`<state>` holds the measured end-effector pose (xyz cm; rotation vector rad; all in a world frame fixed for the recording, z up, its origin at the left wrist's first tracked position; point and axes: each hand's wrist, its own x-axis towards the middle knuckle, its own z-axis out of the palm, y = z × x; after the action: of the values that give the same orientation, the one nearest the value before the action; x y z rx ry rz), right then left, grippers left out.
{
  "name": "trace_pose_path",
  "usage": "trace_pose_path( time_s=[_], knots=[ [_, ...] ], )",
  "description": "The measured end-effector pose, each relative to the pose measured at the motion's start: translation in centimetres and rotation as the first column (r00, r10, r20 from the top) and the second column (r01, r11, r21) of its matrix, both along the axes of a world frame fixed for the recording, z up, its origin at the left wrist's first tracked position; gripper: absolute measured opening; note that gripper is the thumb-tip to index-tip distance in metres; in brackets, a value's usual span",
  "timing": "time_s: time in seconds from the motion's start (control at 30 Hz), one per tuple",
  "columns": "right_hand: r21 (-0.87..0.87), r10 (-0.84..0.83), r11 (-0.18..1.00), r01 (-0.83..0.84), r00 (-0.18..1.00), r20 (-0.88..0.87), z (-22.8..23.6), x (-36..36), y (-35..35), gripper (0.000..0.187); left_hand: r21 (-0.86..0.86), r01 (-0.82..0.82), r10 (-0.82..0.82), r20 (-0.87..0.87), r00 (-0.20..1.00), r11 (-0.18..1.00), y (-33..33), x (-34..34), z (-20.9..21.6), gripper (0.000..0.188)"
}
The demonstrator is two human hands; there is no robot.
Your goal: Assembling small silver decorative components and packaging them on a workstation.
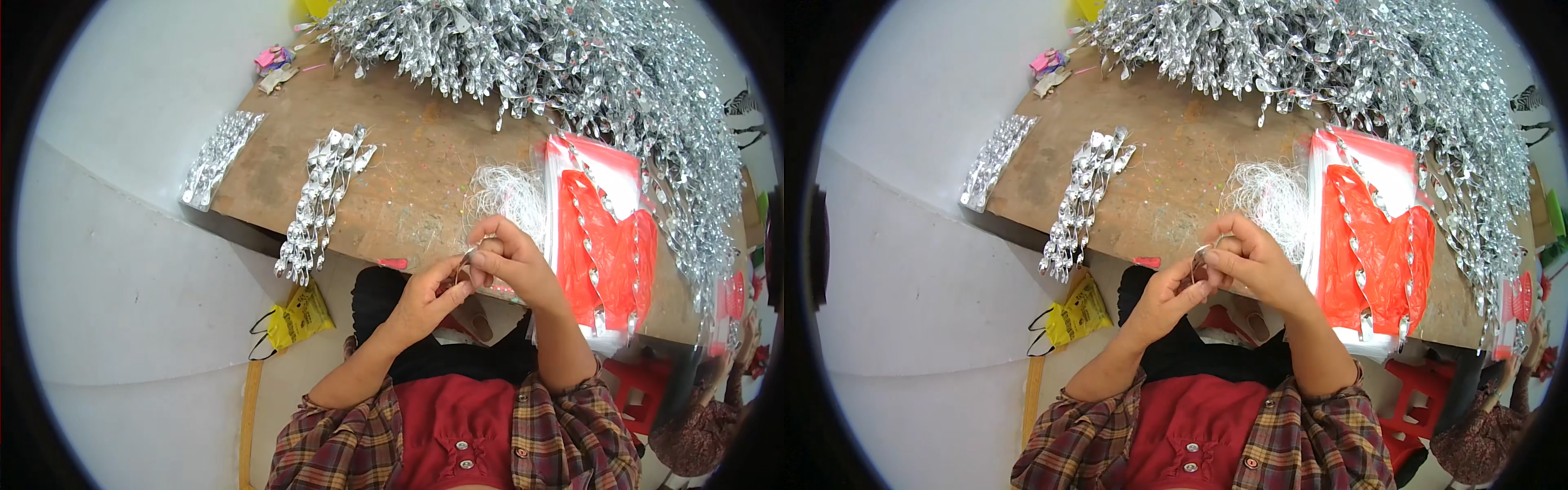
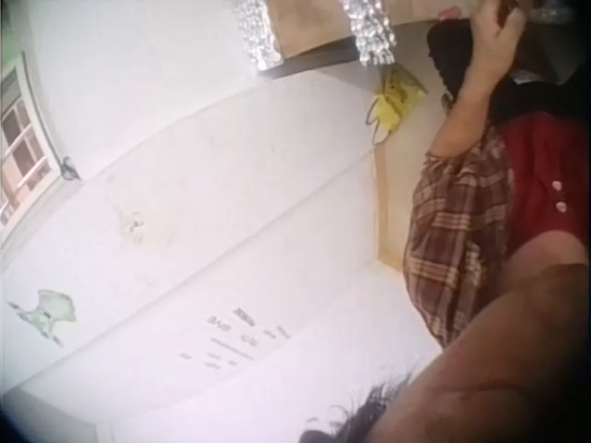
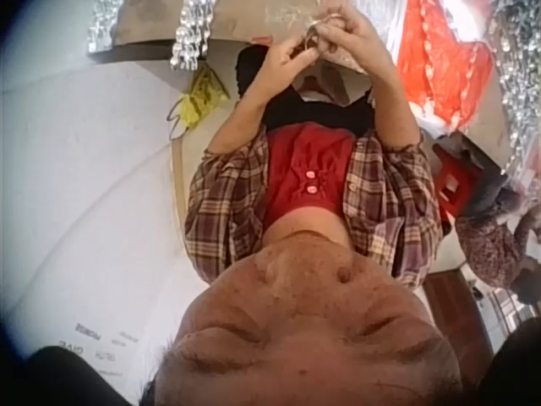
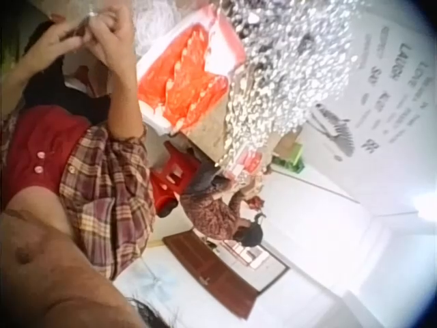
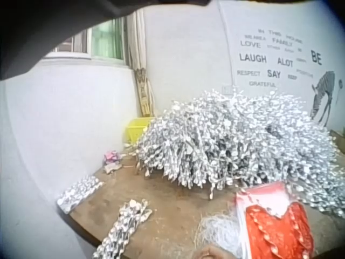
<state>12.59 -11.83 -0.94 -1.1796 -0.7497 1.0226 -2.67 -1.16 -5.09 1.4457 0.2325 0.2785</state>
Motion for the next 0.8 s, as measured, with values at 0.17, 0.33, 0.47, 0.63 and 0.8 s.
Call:
trace_pose_path(
  time_s=[0.17, 0.33, 0.47, 0.63, 0.8],
  knots=[
    [-0.046, 0.236, 0.970, -0.237, 0.971, -0.033, -0.9, 0.7, -0.3, 0.011, -0.196, 0.077, -0.061, 0.088, 0.994, 0.978, 0.0, -0.5, 0.5, 0.037],
    [-0.040, 0.222, 0.974, -0.223, 0.975, -0.027, -0.9, 0.0, -0.2, 0.011, -0.251, -0.102, 0.151, 0.183, 0.971, 0.963, 0.7, 0.0, 2.3, 0.019],
    [-0.082, 0.237, 0.968, -0.237, 0.971, -0.002, -0.4, -0.1, -0.3, 0.011, -0.195, -0.125, 0.166, 0.209, 0.964, 0.973, 0.7, 0.2, 2.0, 0.013],
    [-0.079, 0.218, 0.973, -0.219, 0.976, -0.017, -0.7, -0.3, -0.6, 0.011, -0.140, -0.134, 0.159, 0.183, 0.970, 0.981, 0.6, 0.3, 1.7, 0.009],
    [-0.075, 0.167, 0.981, -0.179, 0.974, -0.151, 0.0, -0.4, -0.1, 0.013, -0.111, -0.191, 0.209, 0.176, 0.962, 0.975, 0.9, 0.3, 1.5, 0.009]
  ],
)
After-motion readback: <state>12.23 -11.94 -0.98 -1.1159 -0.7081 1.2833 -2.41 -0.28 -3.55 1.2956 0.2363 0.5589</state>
